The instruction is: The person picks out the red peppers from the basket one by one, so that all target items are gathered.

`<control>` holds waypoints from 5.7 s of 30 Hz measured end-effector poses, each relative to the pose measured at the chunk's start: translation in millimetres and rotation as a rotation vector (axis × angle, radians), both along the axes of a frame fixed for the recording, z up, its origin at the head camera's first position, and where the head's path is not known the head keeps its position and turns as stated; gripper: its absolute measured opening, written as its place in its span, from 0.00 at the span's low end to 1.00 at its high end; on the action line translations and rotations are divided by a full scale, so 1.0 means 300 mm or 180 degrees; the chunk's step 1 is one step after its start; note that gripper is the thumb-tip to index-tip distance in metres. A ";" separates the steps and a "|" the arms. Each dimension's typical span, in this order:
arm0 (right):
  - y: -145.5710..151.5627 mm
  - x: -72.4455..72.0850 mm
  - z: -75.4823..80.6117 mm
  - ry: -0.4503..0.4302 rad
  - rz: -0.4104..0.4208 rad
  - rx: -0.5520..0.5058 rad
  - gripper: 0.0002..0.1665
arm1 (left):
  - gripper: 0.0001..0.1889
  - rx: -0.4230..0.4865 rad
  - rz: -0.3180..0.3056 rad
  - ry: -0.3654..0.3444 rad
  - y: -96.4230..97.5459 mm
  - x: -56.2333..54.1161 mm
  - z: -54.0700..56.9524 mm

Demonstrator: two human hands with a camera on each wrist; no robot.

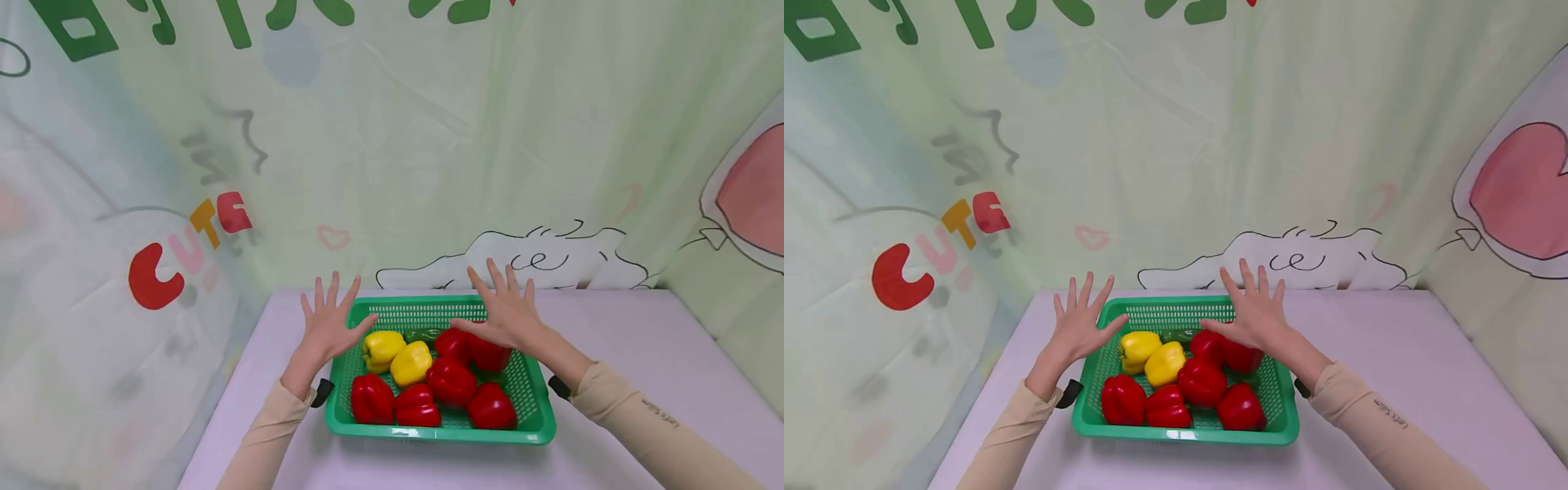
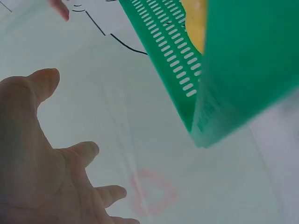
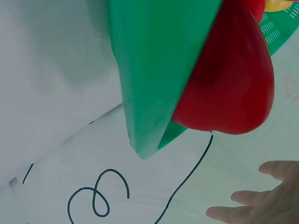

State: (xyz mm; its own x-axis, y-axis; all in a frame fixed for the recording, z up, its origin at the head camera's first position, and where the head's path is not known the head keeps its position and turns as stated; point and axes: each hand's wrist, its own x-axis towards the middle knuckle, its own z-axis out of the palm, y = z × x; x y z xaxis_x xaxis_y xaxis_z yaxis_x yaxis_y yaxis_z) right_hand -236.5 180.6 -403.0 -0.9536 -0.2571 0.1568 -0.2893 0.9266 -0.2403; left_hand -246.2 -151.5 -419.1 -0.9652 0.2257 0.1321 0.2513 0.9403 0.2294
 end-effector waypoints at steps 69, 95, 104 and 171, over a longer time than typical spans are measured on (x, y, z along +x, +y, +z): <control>0.023 0.003 -0.109 -0.0467 0.0240 0.0076 0.47 | 0.36 0.3645 -0.0890 -0.1011 -0.133 0.042 -0.337; 0.063 0.006 -0.031 -0.0638 0.0534 -0.0201 0.45 | 0.37 0.4237 -0.0914 -0.1112 -0.106 0.021 -0.397; 0.089 0.002 0.017 -0.0516 0.0456 -0.0428 0.43 | 0.36 0.4275 -0.0932 -0.1129 -0.103 0.025 -0.404; 0.470 -0.089 -0.191 -0.0520 -0.0384 -0.0421 0.44 | 0.41 0.4119 -0.1261 -0.1330 -0.149 0.013 -0.401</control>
